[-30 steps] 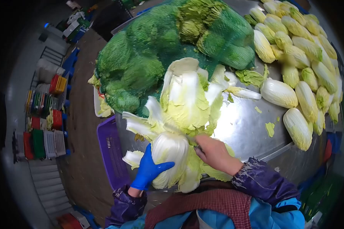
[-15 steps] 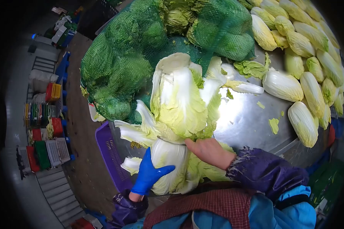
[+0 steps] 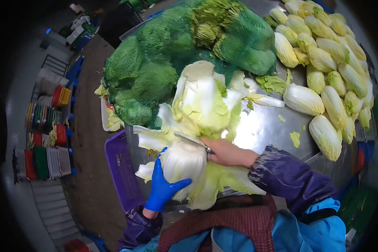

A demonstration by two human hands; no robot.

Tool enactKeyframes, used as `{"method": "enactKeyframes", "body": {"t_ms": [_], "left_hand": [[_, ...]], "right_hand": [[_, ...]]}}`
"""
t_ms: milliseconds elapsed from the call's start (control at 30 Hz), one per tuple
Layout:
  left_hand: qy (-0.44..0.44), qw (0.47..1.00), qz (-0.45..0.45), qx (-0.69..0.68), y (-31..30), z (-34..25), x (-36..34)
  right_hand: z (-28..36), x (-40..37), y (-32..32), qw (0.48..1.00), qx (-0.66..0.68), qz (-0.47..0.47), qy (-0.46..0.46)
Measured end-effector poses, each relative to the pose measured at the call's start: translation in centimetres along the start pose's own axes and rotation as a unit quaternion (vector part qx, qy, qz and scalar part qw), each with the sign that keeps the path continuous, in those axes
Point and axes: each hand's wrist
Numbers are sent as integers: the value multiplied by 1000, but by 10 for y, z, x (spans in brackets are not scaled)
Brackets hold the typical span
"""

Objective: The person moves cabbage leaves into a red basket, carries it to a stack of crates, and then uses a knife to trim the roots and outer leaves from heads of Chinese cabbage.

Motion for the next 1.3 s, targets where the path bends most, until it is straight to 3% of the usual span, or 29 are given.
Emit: {"method": "enactKeyframes", "body": {"t_ms": [67,133,200,233,300,367,500,567,633,667,733,833,900,967,1000,1033,1100,1133,1167,1233,1267,1300], "left_hand": [[76,982,-148,-88,3,-9,-7],[108,974,-149,-135,-5,-10,-8],[148,941,-132,-272,-15,-14,-4],[148,940,-142,-274,-23,-21,-3],[3,919,-47,-390,-40,-35,-5],[3,922,-63,-381,-38,-33,-8],[20,917,-114,-381,-31,-23,-5],[33,909,-126,-395,-30,-13,4],[57,946,-129,-292,-15,15,12],[13,947,-108,-303,-9,20,8],[31,966,-94,-241,10,46,-4],[30,984,-28,-175,-13,48,-8],[181,976,-108,45,-46,19,-3],[184,969,-151,62,-44,-6,2],[175,969,-175,9,-38,-18,4],[167,965,-199,-43,-34,-24,5],[167,967,-180,-62,-30,-11,13],[160,970,-179,-39,-30,-7,12],[157,971,-181,-17,-32,-3,13],[171,964,-203,8,-35,9,17],[142,965,-221,-11,-33,20,17],[109,965,-236,-31,-30,27,17]], "right_hand": [[37,-5,-16,997,-1,-26,-66],[68,-7,-26,975,-105,-69,-181],[82,-10,-18,978,-123,-61,-160],[88,-14,-12,982,-131,-58,-126],[103,-13,-5,984,-139,-36,-103],[110,-9,-2,975,-203,-44,-73],[39,35,-9,976,-195,-46,-84],[26,44,-9,978,-178,-112,-17],[29,38,-5,977,-145,-156,-14],[30,33,-7,985,-62,-160,-24],[35,23,-10,983,56,-172,-42],[33,15,-14,986,70,-140,-52],[37,13,-8,985,94,-132,-54],[52,10,-1,985,113,-102,-78],[44,14,4,982,31,-120,-140],[42,16,1,982,31,-119,-142],[40,20,-7,995,25,-94,-24],[-3,33,-12,987,27,-129,-95],[0,32,-21,986,25,-163,33],[-1,22,-27,959,3,-198,201],[3,19,-24,960,1,-199,198],[9,12,-17,960,25,-244,131]]}}
Point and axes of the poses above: each hand's wrist, its own x-axis towards the middle knuckle, its own y-axis out of the palm, z = x × y, and after that the axes turned 14 degrees about x, right-handed
